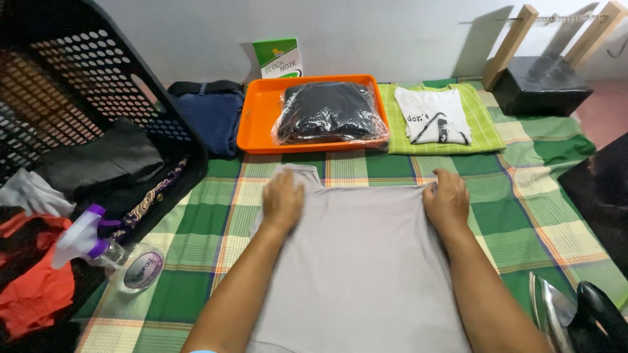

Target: A person irons a t-shirt on a flat surface and then folds it into a compact rectangle.

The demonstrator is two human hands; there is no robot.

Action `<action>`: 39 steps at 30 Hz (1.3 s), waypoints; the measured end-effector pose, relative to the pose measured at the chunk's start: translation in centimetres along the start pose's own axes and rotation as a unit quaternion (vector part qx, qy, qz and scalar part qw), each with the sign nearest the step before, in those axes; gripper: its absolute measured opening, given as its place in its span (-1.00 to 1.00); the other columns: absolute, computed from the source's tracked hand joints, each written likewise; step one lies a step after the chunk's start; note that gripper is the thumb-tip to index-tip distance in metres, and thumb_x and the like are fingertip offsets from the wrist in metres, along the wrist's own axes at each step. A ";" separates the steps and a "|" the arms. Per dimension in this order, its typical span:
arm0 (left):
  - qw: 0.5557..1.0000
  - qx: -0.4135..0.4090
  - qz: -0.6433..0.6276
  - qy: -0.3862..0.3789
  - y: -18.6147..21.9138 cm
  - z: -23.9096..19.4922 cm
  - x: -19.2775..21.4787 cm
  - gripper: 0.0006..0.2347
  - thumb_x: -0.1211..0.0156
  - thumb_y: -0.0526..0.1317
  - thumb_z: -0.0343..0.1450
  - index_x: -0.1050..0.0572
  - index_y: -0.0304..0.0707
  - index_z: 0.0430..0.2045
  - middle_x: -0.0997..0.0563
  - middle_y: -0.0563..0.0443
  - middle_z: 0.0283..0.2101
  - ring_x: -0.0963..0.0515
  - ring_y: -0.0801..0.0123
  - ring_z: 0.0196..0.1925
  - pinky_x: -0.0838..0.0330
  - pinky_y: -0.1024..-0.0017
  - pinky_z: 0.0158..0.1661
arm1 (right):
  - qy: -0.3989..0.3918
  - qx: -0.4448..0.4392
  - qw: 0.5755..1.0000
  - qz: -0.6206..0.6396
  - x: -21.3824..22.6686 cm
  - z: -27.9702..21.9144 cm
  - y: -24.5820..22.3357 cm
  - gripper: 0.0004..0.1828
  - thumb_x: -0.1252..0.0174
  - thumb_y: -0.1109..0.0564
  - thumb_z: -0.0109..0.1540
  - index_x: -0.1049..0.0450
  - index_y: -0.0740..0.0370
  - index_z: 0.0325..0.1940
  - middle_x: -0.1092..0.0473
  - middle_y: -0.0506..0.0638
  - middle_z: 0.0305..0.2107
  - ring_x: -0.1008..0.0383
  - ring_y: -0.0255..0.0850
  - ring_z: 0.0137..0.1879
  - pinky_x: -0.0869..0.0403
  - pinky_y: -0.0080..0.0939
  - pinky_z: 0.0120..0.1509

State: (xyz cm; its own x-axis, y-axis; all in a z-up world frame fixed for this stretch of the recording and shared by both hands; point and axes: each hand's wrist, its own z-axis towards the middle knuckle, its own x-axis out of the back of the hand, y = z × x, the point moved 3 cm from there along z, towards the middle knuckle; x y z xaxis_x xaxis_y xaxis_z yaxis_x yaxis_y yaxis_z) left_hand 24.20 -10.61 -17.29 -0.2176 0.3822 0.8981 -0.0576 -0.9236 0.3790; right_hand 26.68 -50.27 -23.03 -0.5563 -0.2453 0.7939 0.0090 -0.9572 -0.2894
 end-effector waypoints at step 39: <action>0.982 -0.030 -0.120 0.146 -6.5 4.9 -5.3 -0.86 -0.12 -0.38 0.41 -0.56 -0.03 -0.35 -0.62 0.06 -0.33 -0.66 0.14 -0.14 -0.48 0.22 -0.06 | -0.216 0.272 0.936 0.048 -7.1 -4.0 -29.4 -0.09 0.12 -0.29 0.19 -0.18 0.35 0.48 -0.15 0.32 0.41 -0.09 0.17 0.56 0.00 0.15 0.62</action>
State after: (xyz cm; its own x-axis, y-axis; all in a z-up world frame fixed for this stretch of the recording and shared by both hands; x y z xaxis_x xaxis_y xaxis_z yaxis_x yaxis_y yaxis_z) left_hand 30.50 -6.44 -23.40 -0.4600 0.5718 0.6793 -0.1968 -0.8117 0.5500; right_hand 27.05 -19.82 -22.27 -0.1436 -0.2617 0.9544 0.5297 -0.8349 -0.1492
